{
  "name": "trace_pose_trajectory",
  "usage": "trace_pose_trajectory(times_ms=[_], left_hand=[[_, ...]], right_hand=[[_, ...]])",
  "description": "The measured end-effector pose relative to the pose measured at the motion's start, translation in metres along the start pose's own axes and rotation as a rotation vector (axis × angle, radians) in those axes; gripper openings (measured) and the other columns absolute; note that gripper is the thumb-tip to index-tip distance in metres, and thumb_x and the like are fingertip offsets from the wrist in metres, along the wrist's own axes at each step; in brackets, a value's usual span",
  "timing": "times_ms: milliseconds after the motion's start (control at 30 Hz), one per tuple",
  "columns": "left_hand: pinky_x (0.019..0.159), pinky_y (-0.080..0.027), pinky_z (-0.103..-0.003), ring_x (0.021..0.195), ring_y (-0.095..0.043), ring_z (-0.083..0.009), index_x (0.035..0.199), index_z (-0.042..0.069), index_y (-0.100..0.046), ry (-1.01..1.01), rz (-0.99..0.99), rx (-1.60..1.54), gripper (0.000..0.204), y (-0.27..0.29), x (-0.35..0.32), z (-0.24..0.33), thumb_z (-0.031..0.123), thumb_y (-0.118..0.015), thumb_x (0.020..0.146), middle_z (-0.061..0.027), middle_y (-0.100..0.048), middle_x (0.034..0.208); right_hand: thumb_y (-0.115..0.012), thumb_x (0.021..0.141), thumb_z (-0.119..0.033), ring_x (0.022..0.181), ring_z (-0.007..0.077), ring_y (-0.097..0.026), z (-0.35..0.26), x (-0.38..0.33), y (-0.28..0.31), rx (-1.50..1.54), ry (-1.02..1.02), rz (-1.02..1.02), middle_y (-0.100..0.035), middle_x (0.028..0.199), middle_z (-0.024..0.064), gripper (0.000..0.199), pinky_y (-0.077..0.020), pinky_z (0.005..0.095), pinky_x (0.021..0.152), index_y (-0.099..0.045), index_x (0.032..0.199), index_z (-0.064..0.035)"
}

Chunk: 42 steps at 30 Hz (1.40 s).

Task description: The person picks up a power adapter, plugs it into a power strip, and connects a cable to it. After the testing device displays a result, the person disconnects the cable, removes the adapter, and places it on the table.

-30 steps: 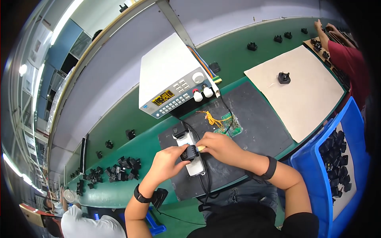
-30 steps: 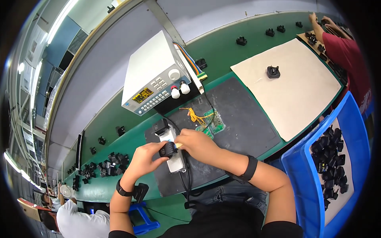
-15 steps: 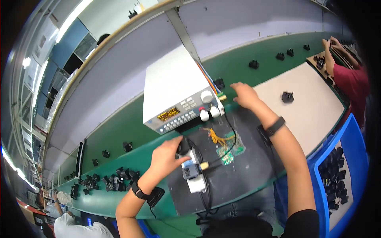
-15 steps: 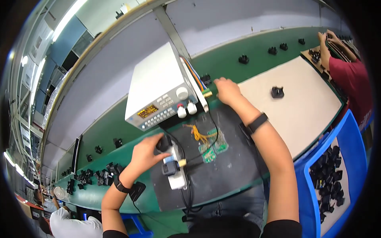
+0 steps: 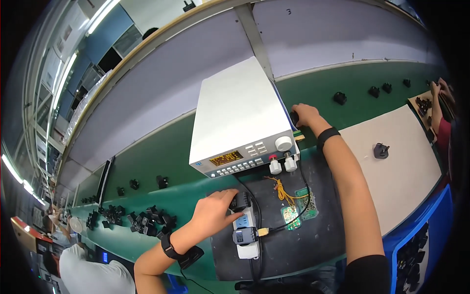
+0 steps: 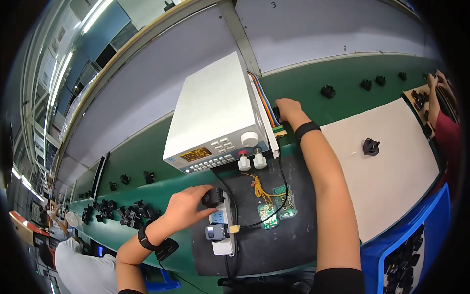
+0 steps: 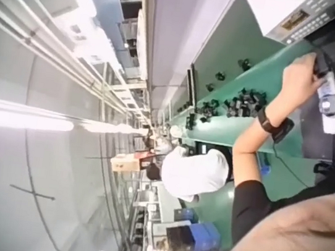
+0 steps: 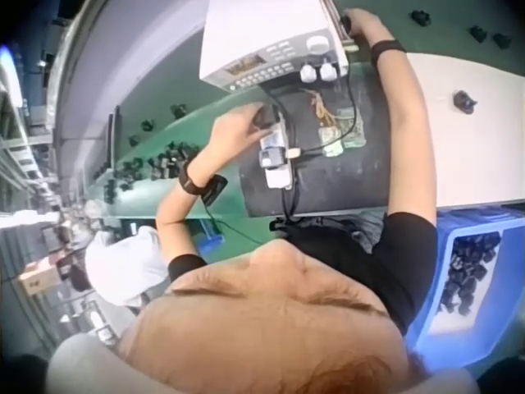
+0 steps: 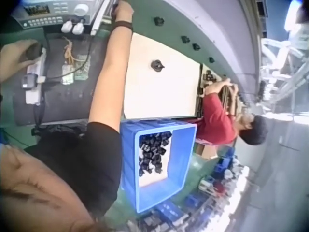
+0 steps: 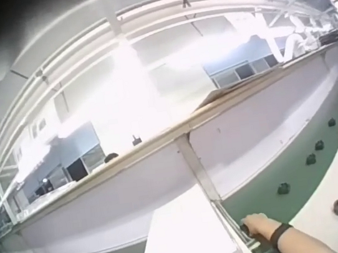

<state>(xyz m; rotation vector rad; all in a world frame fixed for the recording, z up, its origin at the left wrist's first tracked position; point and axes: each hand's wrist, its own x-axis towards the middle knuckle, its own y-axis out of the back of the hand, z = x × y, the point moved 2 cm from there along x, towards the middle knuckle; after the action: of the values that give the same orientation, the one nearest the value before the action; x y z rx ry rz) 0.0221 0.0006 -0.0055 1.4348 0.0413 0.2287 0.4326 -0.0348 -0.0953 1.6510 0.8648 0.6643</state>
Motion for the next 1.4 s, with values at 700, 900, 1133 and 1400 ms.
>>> trace_pose_trajectory(times_ms=[700,900,1133,1400], left_hand=[[0.063,-0.052,-0.038,0.071,-0.065,-0.028,0.085,0.008,-0.068,0.169,0.074,0.022,0.036,0.073,-0.016,-0.043,0.032,-0.077,0.059,-0.0097,-0.067,0.075],[0.075,-0.051,-0.04,0.087,-0.065,-0.0292,0.095,0.007,-0.069,0.659,0.069,0.152,0.049,-0.014,-0.004,-0.248,0.038,-0.078,0.058,-0.0137,-0.068,0.09],[0.078,-0.05,-0.039,0.094,-0.063,-0.0282,0.106,0.005,-0.064,0.285,0.49,0.19,0.042,0.003,-0.011,-0.175,0.03,-0.074,0.073,-0.0127,-0.066,0.101],[0.082,-0.051,-0.035,0.096,-0.062,-0.0265,0.124,0.007,-0.053,-0.239,0.363,-0.146,0.066,0.05,-0.059,0.013,0.024,-0.079,0.066,-0.009,-0.062,0.111]], right_hand=[[-0.082,0.061,-0.028,0.077,0.0231,-0.062,0.014,-0.18,0.057,0.266,-0.088,0.125,-0.065,0.081,0.0128,0.048,-0.0491,0.0327,0.07,-0.064,0.095,0.0021],[-0.078,0.068,-0.026,0.085,0.0148,-0.059,-0.048,-0.251,0.119,0.746,0.342,-0.539,-0.064,0.105,0.0078,0.052,-0.0476,0.0278,0.075,-0.061,0.108,0.0],[-0.075,0.073,-0.039,0.104,0.02,-0.059,-0.137,-0.267,0.064,1.498,0.436,-0.582,-0.06,0.115,0.012,0.069,-0.0464,0.0318,0.09,-0.054,0.12,0.0069],[-0.058,0.092,-0.027,0.113,0.0203,-0.055,-0.217,-0.257,0.005,1.882,0.412,-0.758,-0.054,0.123,0.0128,0.053,-0.0441,0.0344,0.098,-0.042,0.131,0.0054]])
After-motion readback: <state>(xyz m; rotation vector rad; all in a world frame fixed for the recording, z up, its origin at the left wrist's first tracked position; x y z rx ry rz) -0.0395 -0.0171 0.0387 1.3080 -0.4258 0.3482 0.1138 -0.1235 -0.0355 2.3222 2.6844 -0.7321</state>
